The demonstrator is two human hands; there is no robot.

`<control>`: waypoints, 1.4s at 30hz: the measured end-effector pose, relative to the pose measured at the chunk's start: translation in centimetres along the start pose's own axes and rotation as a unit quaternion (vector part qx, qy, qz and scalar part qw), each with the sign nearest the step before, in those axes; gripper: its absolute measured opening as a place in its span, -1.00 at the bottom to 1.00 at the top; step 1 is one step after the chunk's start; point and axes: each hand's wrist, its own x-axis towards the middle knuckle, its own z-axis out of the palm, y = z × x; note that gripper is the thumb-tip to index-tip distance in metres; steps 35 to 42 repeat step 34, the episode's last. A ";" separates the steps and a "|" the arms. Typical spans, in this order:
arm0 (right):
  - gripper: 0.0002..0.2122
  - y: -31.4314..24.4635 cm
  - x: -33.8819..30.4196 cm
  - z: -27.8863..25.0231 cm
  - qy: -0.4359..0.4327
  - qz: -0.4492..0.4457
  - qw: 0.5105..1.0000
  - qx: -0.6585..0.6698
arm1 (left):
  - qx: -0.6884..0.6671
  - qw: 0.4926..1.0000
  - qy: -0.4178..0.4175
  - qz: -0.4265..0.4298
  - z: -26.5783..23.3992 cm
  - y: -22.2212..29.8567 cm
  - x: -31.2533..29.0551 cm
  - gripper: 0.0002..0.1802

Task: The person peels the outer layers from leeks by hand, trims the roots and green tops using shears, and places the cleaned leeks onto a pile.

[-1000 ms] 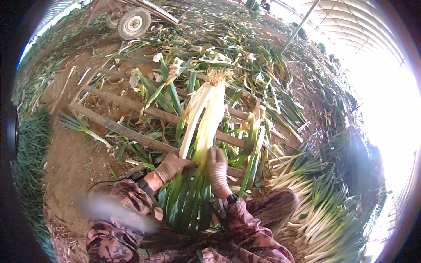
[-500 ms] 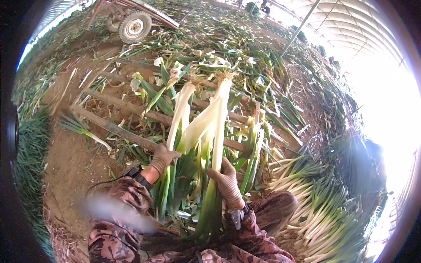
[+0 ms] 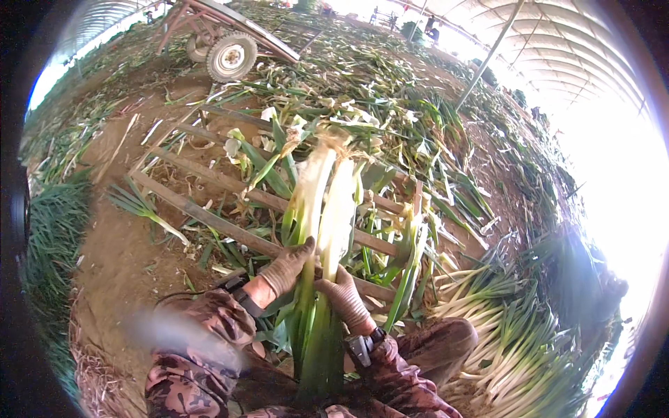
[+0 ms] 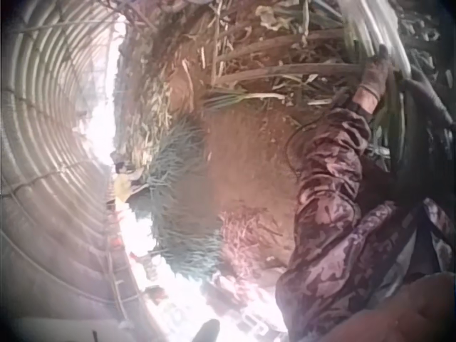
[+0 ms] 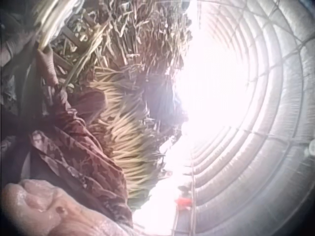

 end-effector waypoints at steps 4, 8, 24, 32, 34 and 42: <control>-0.59 0.3 0.6 1.4 0.016 -0.017 0.996 -0.083 | 0.053 0.998 -0.002 0.045 -0.2 -1.0 -0.3 -0.45; -0.59 -0.6 -0.1 -0.3 0.004 -0.001 0.995 -0.102 | 0.325 0.937 -0.011 0.130 -0.2 2.0 -1.1 -0.52; -0.42 -4.8 -6.5 -1.1 -0.140 0.008 0.988 -0.070 | -0.064 0.930 0.256 0.256 -8.7 23.0 8.9 -0.79; -0.36 -4.4 -7.2 -3.7 -0.163 0.026 0.986 -0.017 | 0.497 0.780 -0.052 0.377 -6.5 14.6 9.4 -0.73; -0.36 -4.0 -7.3 -3.6 -0.178 0.028 0.982 -0.056 | 0.572 0.711 -0.079 0.401 -8.9 12.1 11.7 -0.68; -0.36 -4.0 -7.3 -3.6 -0.178 0.028 0.982 -0.056 | 0.572 0.711 -0.079 0.401 -8.9 12.1 11.7 -0.68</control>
